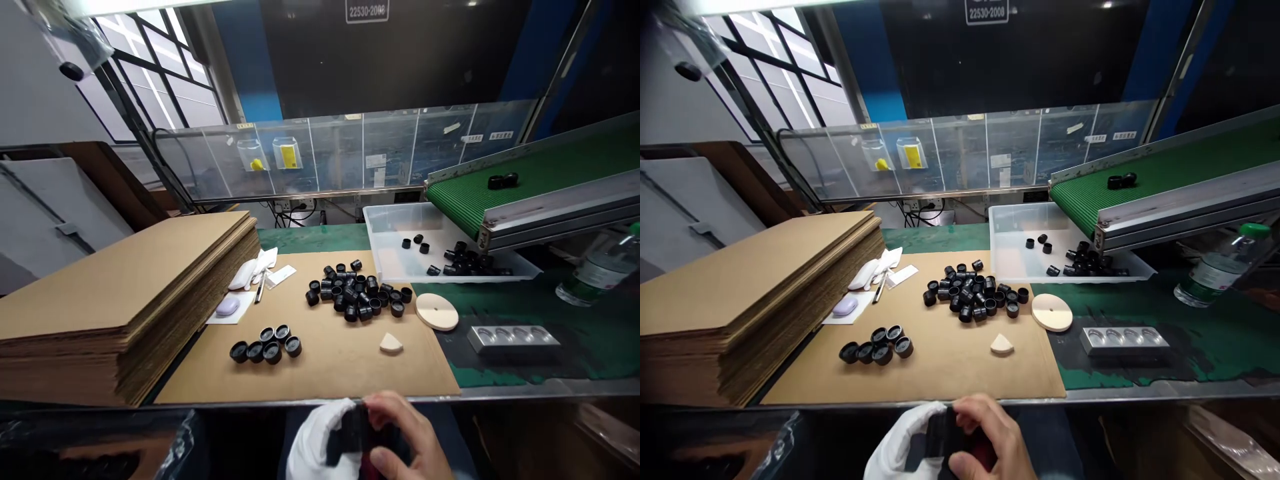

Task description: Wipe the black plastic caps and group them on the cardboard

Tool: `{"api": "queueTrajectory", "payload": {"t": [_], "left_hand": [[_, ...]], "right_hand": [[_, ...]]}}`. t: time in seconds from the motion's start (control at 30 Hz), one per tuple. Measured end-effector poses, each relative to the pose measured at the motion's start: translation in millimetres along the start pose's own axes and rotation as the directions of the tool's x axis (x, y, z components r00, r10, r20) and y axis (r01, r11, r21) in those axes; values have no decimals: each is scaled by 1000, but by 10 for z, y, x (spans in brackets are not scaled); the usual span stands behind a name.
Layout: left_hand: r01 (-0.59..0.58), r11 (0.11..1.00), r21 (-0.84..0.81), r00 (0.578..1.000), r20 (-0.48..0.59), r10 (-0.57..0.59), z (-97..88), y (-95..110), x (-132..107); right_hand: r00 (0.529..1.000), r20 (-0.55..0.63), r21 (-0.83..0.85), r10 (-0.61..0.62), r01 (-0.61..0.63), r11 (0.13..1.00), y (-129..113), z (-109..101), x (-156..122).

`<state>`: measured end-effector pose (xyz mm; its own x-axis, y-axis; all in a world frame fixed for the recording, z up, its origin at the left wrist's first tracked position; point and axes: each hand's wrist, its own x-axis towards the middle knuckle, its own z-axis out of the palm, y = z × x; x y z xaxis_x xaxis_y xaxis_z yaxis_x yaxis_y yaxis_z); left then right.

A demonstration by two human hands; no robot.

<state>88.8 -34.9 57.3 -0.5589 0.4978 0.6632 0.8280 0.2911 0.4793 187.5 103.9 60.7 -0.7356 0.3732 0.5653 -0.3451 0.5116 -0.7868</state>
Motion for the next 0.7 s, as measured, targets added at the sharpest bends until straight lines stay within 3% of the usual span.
{"api": "queueTrajectory", "payload": {"t": [0.07,0.13,0.23,0.33,0.43,0.7], "left_hand": [[-50,998,40,999,-13,50,75,-222,92],[-122,984,129,992,-19,126,190,-437,169],[-220,954,205,975,30,219,431,-665,221],[-199,950,238,980,64,190,664,-755,188],[-166,953,255,985,89,148,789,-769,111],[11,968,252,994,99,-37,792,-692,15]], "right_hand": [[997,-52,-241,61,-72,968,249,-96,140],[985,-147,-481,94,-154,863,559,-159,271],[980,-182,-658,76,-179,732,953,-161,379],[988,-117,-667,100,-153,729,1087,-134,336],[991,-42,-619,127,-126,775,1041,-178,201],[988,3,-522,154,-130,843,967,-320,-48]]}}
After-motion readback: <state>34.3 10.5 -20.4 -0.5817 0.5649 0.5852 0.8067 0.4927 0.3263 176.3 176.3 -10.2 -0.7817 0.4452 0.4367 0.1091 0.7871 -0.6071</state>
